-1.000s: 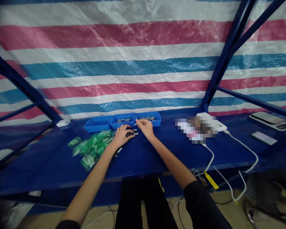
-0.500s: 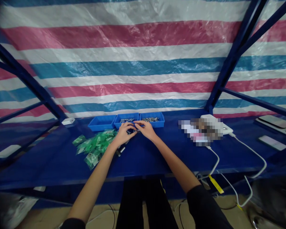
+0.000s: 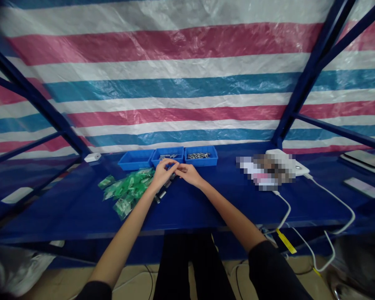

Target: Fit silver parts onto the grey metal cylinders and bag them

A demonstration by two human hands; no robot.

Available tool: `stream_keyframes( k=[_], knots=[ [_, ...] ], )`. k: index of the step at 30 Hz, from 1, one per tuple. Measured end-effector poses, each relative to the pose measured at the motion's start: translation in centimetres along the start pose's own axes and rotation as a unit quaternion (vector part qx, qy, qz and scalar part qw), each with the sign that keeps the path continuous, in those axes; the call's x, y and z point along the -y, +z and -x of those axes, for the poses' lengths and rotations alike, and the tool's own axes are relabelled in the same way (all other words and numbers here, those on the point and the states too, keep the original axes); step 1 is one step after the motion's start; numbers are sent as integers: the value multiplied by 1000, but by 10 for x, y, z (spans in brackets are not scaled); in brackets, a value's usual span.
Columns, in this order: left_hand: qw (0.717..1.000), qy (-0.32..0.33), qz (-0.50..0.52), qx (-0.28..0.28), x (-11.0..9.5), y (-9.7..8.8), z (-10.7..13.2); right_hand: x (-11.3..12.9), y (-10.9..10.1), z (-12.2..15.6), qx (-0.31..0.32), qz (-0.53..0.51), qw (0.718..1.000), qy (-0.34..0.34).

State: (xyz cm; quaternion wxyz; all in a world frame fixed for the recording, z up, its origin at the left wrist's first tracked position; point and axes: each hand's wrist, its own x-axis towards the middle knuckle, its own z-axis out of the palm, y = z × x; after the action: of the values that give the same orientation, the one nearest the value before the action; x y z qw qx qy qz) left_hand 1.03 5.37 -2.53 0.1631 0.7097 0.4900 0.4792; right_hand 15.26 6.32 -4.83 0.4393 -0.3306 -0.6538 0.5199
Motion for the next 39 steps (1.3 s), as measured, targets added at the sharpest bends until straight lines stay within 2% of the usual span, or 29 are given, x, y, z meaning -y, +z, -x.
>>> stream_keyframes(
  k=[4, 7, 9, 12, 16, 20, 23, 26, 28, 30, 35, 37, 39],
  knots=[
    [999, 3, -30, -11, -1, -1, -1, -2, 1, 0, -22, 13, 1000, -14],
    [999, -14, -40, -33, 0, -1, -2, 4, -4, -1, -79, 11, 997, -18],
    [998, -16, -48, -25, 1, 1, -1, 8, -6, -2, -116, 2, 993, -20],
    [994, 6, -105, 42, 4, 6, 4, 11, -9, -4, -174, -6, 984, -31],
    [960, 53, -231, 149, 4, 10, 11, 10, -12, -6, -247, -12, 968, -33],
    [947, 56, -253, 190, 2, 11, 14, 9, -14, -7, -258, 23, 966, -19],
    [948, 62, -248, 188, 1, 13, 14, 11, -12, -8, -231, 20, 973, -11],
    [951, 56, -240, 187, 1, 15, 14, 16, -8, -10, -148, -68, 986, -43],
    [954, 50, -227, 186, 2, 15, 13, 17, -7, -11, -109, -84, 988, -64],
    [959, 43, -215, 178, 3, 15, 12, 16, -8, -10, -110, -39, 991, -70],
    [980, 4, -167, 113, 6, 11, 7, 9, -9, -4, -180, 117, 975, -57],
    [989, -13, -124, 77, 6, 9, 3, 8, -9, -3, -178, 107, 977, -38],
    [997, -21, -61, 49, 6, 8, 1, 8, -8, -3, -160, 51, 986, -17]
  ],
)
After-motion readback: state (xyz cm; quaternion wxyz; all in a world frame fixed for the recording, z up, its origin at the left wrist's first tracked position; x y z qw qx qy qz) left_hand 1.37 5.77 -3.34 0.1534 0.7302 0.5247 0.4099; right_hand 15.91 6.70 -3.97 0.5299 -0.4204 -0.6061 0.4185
